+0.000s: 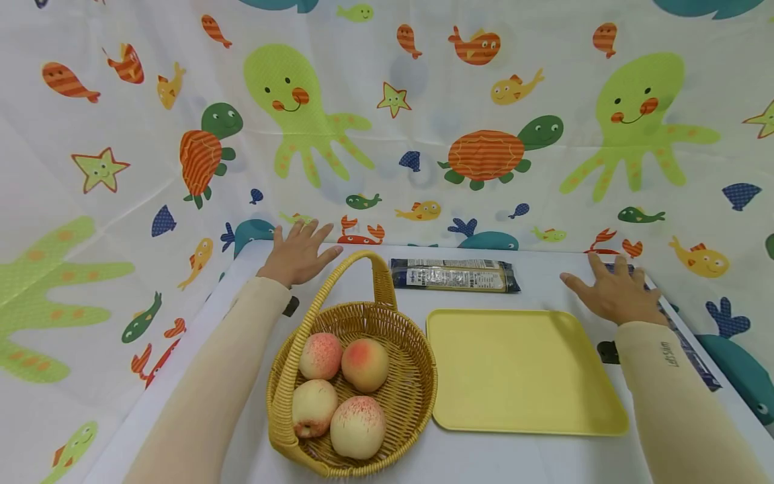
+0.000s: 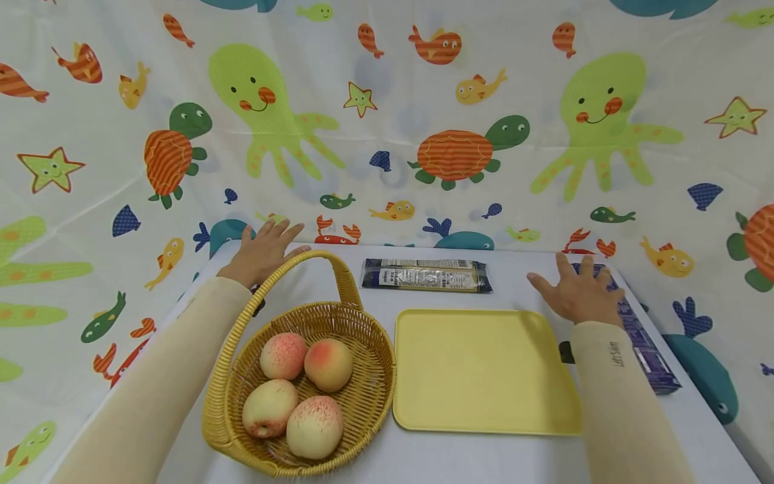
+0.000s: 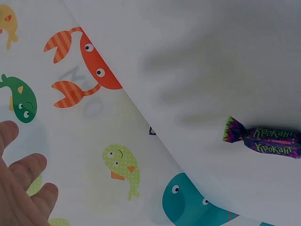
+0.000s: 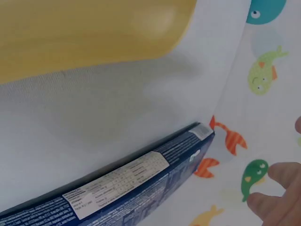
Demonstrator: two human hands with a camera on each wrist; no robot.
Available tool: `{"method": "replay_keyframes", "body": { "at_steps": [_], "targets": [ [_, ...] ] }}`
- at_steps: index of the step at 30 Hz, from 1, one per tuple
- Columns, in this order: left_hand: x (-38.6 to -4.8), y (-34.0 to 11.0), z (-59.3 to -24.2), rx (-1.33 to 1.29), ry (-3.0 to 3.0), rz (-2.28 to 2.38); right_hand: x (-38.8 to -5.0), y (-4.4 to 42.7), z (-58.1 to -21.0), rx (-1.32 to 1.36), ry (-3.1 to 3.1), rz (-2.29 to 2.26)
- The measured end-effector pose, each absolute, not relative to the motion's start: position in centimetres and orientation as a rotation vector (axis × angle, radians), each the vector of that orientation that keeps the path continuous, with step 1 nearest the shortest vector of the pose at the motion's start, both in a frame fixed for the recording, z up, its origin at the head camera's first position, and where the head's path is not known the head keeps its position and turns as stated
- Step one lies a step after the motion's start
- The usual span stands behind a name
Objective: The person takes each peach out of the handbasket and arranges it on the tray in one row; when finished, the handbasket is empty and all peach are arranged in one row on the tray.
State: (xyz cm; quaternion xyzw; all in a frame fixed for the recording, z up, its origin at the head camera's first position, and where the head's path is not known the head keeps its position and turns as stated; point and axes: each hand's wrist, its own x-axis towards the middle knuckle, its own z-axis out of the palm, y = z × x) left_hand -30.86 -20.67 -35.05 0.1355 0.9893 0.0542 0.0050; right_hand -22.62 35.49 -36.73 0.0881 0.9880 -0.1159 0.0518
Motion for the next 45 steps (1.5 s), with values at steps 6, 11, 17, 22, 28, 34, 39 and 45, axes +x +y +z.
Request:
{"method": "replay_keyframes", "body": {
  "at_steps": [6,11,17,22,28,34,39,45],
  "targets": [
    [-30.9,-20.8,-35.2,0.423,3.103,0.159,-22.7,34.9,-36.6,0.244,3.005,-0.351],
    [-30.8,-20.8,-35.1,0.429,3.100,0.167,-22.8,34.4,-36.2,0.207,2.981,-0.397],
    [-30.4,-20.8,-34.7,0.449,3.087,0.227,-23.1,32.8,-35.9,0.089,2.955,-0.464],
    [-29.7,-20.9,-34.0,0.451,3.065,0.344,-23.6,29.5,-35.8,-0.055,2.921,-0.671],
    [-28.5,-21.4,-33.7,0.475,3.016,0.522,-22.7,24.3,-35.4,-0.260,2.846,-0.907],
    [-26.6,-22.8,-34.8,0.490,2.918,0.700,-20.4,19.5,-36.1,-0.457,2.773,-1.077],
    [-24.7,-23.4,-35.5,0.498,2.805,0.865,-18.4,16.5,-36.3,-0.616,2.722,-1.196],
    [-22.6,-23.8,-35.9,0.528,2.699,0.958,-15.9,13.8,-36.1,-0.720,2.597,-1.331]
  ]
}}
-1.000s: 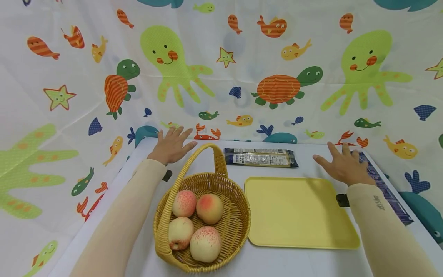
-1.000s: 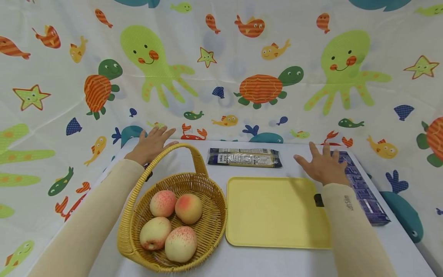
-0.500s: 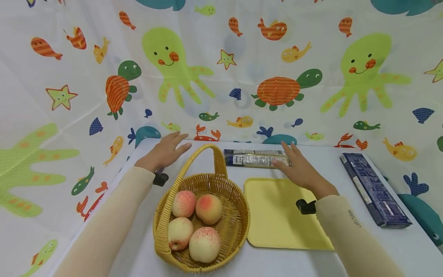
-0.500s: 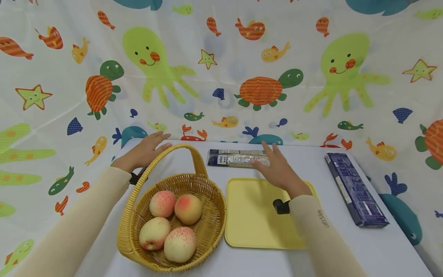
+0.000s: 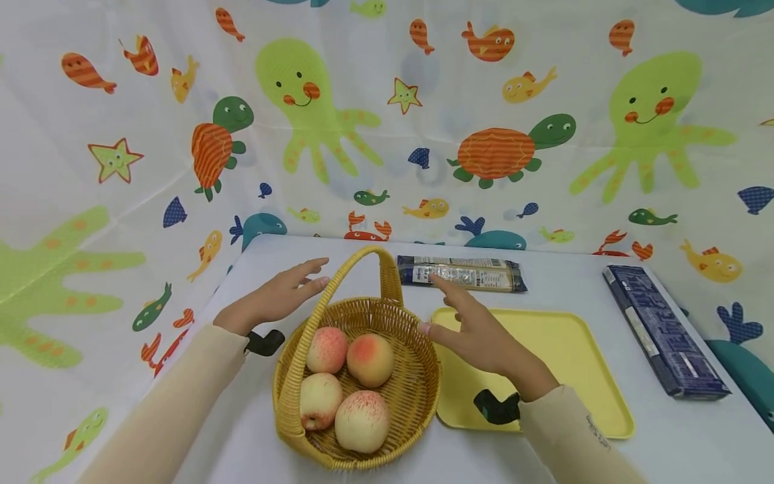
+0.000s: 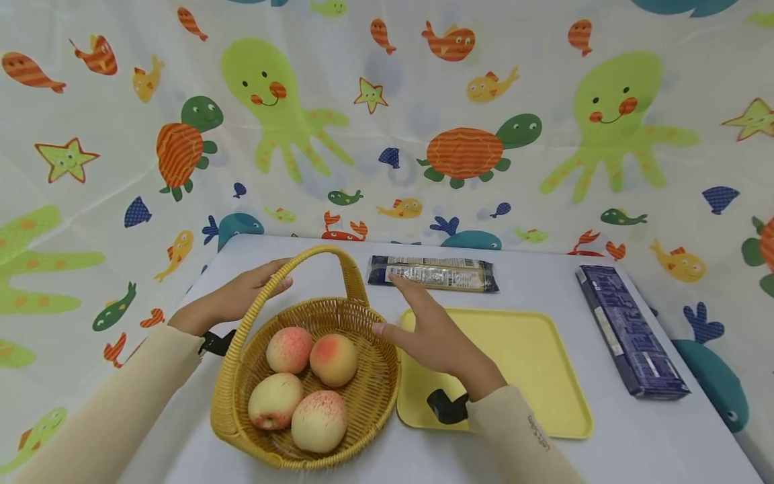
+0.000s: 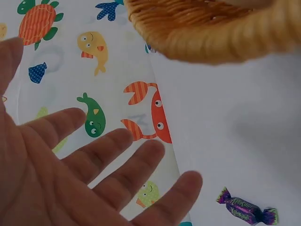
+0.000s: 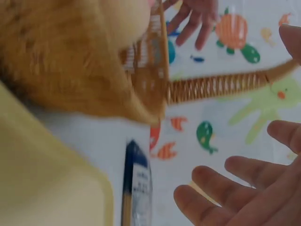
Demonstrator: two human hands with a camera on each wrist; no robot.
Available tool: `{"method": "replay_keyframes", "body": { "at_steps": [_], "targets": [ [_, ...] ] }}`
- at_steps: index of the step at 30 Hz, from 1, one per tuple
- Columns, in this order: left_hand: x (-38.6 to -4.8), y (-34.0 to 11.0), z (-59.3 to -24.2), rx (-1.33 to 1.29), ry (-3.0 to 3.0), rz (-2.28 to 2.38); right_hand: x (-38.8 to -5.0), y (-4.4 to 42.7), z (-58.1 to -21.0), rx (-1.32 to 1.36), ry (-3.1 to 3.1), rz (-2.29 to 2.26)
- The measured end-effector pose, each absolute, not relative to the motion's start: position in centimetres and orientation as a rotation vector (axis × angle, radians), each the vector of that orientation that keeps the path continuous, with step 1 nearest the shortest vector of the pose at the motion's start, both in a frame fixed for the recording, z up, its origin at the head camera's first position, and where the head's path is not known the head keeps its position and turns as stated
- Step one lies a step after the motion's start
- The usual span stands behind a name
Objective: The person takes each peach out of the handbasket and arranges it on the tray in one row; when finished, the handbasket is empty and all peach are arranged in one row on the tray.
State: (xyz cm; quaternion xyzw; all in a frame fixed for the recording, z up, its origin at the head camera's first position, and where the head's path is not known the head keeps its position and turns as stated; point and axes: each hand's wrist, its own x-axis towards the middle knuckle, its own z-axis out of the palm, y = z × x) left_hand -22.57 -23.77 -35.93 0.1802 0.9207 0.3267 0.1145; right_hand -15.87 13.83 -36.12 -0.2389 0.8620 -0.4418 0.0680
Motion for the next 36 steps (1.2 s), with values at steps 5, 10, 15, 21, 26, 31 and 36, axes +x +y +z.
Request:
{"method": "replay_keyframes", "body": {
  "at_steps": [5,10,15,21,26,31,36],
  "targets": [
    [-21.0,-24.1,-36.7,0.517,2.602,0.983,-13.8,12.1,-36.2,-0.772,2.465,-1.366],
    [-20.3,-24.4,-37.1,0.489,2.507,1.052,-12.2,10.8,-36.6,-0.849,2.345,-1.382],
    [-20.1,-24.8,-37.5,0.457,2.467,1.076,-11.3,9.5,-37.1,-0.857,2.189,-1.383],
    [-19.6,-25.3,-38.6,0.461,2.421,1.125,-10.8,7.9,-38.0,-0.924,2.166,-1.287],
    [-19.2,-25.7,-39.1,0.475,2.405,1.164,-10.9,6.8,-38.5,-0.999,2.257,-1.156],
    [-19.1,-25.8,-39.0,0.480,2.399,1.169,-10.9,5.9,-38.7,-0.982,2.289,-1.047],
    [-18.9,-25.8,-38.9,0.475,2.378,1.191,-10.9,5.1,-38.9,-0.956,2.312,-0.982]
  ]
}}
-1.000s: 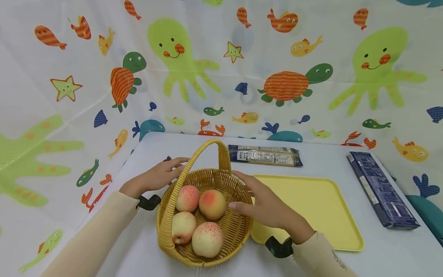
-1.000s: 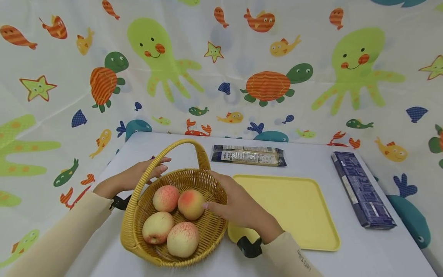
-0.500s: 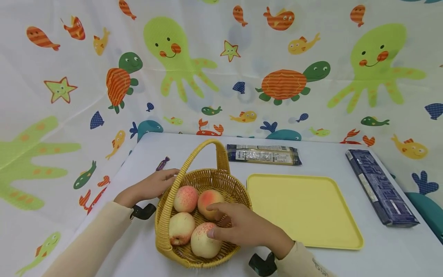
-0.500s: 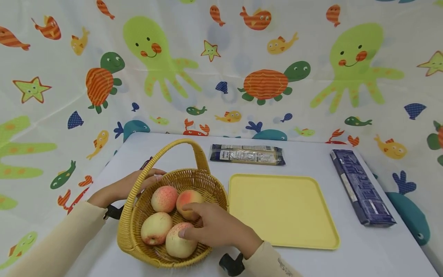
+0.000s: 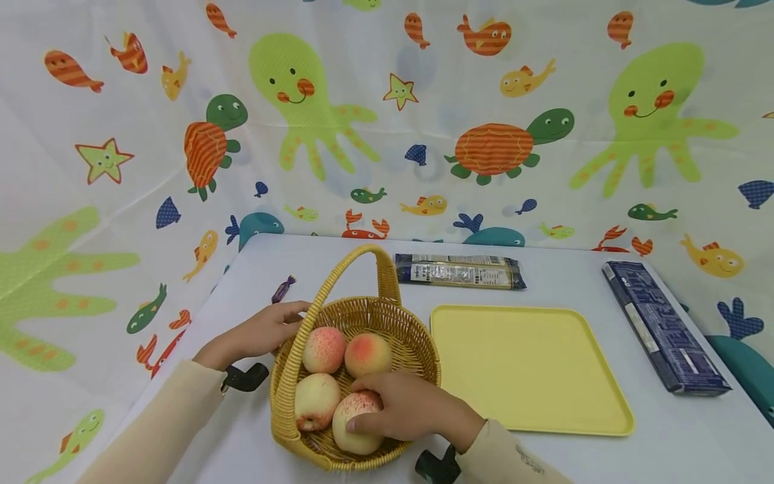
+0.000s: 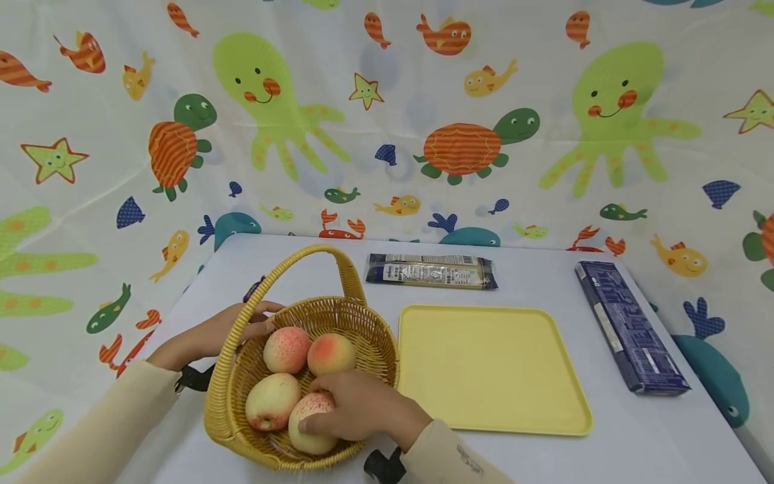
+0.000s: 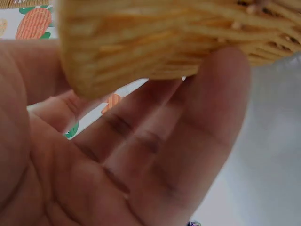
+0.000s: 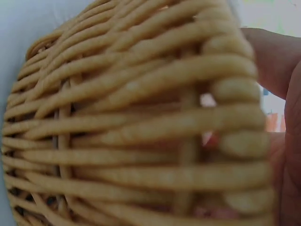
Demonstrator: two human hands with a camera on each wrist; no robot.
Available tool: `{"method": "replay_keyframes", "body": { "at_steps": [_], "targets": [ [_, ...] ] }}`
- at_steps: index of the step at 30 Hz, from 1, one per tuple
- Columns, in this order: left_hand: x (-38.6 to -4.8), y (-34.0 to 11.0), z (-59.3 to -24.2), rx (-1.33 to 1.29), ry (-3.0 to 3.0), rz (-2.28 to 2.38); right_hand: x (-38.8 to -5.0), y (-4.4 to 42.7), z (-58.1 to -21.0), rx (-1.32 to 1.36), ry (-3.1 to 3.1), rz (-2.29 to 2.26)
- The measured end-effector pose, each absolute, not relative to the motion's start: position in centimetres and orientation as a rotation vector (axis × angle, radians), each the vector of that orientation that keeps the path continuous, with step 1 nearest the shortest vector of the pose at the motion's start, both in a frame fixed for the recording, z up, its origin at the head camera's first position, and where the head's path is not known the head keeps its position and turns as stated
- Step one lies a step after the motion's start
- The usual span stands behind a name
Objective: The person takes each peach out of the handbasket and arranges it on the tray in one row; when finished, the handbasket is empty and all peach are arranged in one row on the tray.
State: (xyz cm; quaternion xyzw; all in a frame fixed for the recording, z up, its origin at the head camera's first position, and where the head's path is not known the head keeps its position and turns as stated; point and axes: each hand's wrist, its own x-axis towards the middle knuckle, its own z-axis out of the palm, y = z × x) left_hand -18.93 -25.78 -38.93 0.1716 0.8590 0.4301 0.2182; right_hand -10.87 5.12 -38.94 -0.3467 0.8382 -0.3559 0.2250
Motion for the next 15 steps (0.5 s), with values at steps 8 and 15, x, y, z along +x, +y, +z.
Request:
{"method": "replay_keyframes", "body": {
  "at_steps": [8,15],
  "targets": [
    [-18.90,-25.91,-39.11,0.464,2.358,1.199,-10.91,4.59,-39.54,-0.914,2.203,-1.029],
    [-18.88,-25.90,-39.12,0.474,2.346,1.209,-10.78,4.55,-39.37,-0.903,2.202,-1.043]
  ]
}}
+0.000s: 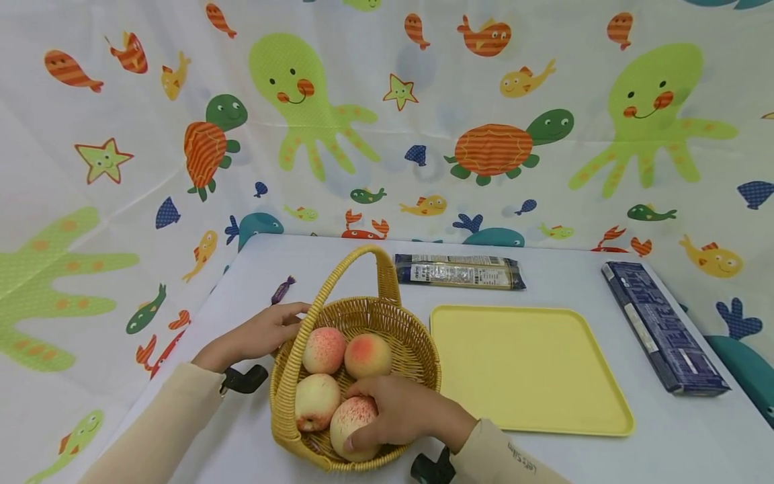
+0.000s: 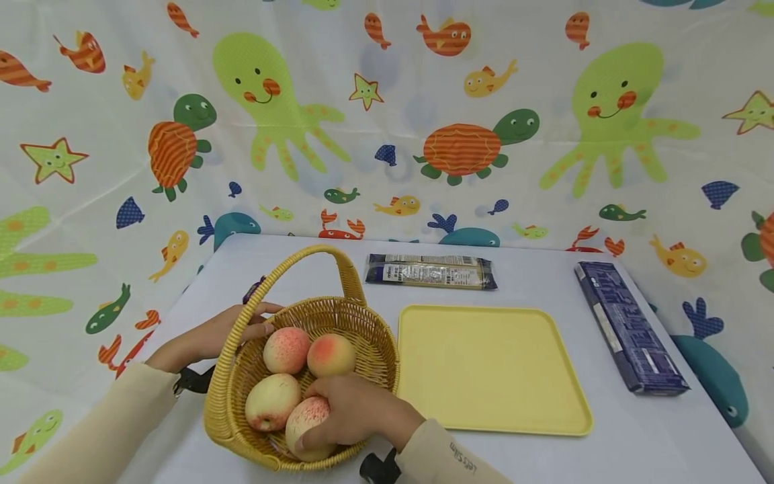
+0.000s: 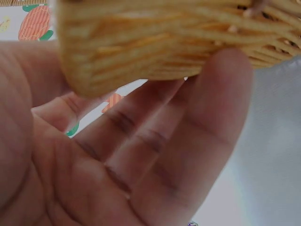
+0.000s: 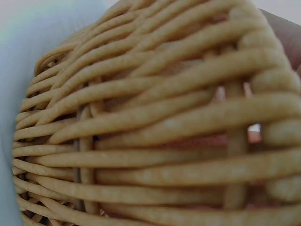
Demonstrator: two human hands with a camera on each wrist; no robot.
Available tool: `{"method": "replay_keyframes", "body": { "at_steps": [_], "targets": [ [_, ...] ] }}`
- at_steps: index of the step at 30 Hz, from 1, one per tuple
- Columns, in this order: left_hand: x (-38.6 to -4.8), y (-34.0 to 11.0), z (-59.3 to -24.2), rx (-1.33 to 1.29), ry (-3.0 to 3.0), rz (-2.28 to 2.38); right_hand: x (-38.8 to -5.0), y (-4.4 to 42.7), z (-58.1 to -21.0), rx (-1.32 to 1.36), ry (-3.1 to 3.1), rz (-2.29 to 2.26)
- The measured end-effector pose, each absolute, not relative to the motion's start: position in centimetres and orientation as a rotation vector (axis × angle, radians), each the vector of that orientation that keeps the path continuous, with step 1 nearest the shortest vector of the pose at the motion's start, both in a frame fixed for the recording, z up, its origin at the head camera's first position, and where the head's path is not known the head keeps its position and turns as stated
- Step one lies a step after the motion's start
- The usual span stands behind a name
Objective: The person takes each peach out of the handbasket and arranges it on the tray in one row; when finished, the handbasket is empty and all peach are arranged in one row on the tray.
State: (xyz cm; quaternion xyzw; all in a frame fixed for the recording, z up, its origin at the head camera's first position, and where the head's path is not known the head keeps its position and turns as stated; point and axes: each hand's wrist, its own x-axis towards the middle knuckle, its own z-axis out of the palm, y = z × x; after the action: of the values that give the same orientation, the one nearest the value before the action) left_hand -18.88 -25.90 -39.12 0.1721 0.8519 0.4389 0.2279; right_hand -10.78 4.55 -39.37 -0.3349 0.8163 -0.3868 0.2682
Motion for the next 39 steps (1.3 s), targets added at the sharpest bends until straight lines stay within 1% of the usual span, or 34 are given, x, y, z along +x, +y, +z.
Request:
{"method": "replay_keyframes", "body": {
  "at_steps": [10,20,27,32,39],
  "targets": [
    [-18.8,-25.9,-39.1,0.486,2.325,1.234,-10.6,6.0,-38.4,-0.827,2.268,-1.137],
    [-18.9,-26.1,-39.3,0.488,2.338,1.216,-11.3,10.0,-36.5,-0.769,2.378,-1.290],
    [-18.8,-26.0,-39.2,0.500,2.331,1.208,-12.2,12.9,-35.2,-0.669,2.404,-1.416],
    [-18.7,-26.1,-39.2,0.520,2.336,1.197,-12.8,14.8,-35.2,-0.578,2.460,-1.456],
    [-18.6,-26.1,-39.2,0.567,2.387,1.161,-14.0,17.0,-36.3,-0.420,2.550,-1.483]
  ]
}}
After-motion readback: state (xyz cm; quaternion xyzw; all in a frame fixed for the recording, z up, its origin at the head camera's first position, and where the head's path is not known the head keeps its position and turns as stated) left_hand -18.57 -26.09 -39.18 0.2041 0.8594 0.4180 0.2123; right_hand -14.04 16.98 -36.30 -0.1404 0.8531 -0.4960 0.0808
